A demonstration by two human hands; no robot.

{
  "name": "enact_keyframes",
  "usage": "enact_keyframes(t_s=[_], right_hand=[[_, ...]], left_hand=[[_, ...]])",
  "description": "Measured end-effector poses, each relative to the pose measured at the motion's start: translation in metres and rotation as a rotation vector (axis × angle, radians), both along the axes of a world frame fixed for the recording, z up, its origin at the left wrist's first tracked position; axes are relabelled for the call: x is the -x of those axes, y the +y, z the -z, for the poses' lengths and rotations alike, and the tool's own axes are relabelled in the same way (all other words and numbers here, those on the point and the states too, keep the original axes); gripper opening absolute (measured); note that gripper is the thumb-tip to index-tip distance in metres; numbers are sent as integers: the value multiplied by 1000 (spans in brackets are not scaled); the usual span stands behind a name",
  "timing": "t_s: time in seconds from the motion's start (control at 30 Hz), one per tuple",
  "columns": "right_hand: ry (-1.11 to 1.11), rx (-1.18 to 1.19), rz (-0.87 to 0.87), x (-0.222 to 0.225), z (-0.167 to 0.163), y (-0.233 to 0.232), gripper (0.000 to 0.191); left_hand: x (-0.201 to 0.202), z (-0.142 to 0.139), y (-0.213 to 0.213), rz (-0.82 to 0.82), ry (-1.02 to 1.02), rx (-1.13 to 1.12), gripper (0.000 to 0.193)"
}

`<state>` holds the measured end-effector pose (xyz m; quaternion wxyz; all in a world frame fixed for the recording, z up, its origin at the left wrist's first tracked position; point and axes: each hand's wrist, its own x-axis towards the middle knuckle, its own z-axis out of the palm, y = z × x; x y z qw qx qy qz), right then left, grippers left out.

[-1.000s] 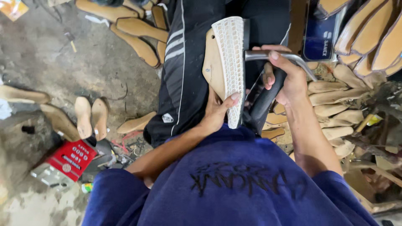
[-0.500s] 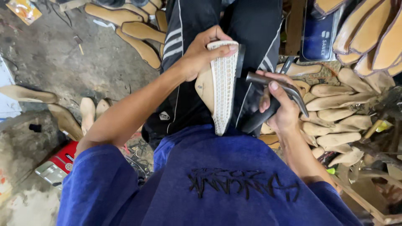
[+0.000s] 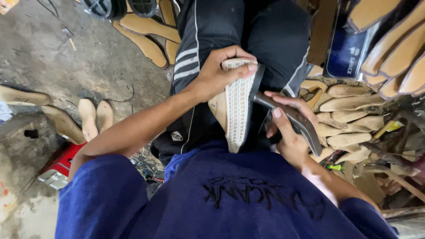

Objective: The person aligns a black rubber sole with a shoe upper and presses it into place. They then use a curved metal tool to press and smooth the edges of the sole along the perimeter, ensuring a tight fit.

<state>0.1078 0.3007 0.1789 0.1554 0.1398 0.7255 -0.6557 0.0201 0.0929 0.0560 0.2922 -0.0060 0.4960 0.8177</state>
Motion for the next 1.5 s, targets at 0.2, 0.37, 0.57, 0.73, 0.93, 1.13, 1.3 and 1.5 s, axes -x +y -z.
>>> enact_keyframes(t_s=[0.2, 0.37, 0.57, 0.73, 0.93, 1.13, 1.3, 1.5], right_hand=[[-87, -208, -247, 44, -29, 4, 21], [-260, 147, 81, 51, -29, -12, 24], [-143, -115, -34, 46, -30, -11, 29], [-362, 342, 348, 61, -29, -15, 30], [-152, -189, -36, 69, -39, -24, 26], [-177, 148, 386, 45, -17, -31, 28], [-146, -196, -28, 65, -30, -8, 27], [-17, -356, -491, 121, -31, 4, 21]], left_hand=[[4, -2, -4, 6, -147, -195, 23], [4, -8, -10, -3, -88, -154, 24], [5, -10, -12, 7, -98, -185, 26], [5, -10, -13, -14, -53, -140, 24], [5, -11, -12, -6, -119, -190, 23], [1, -3, -14, -2, -125, -261, 23], [4, -3, -14, 24, -99, -258, 23], [3, -2, -19, 28, -129, -325, 26]])
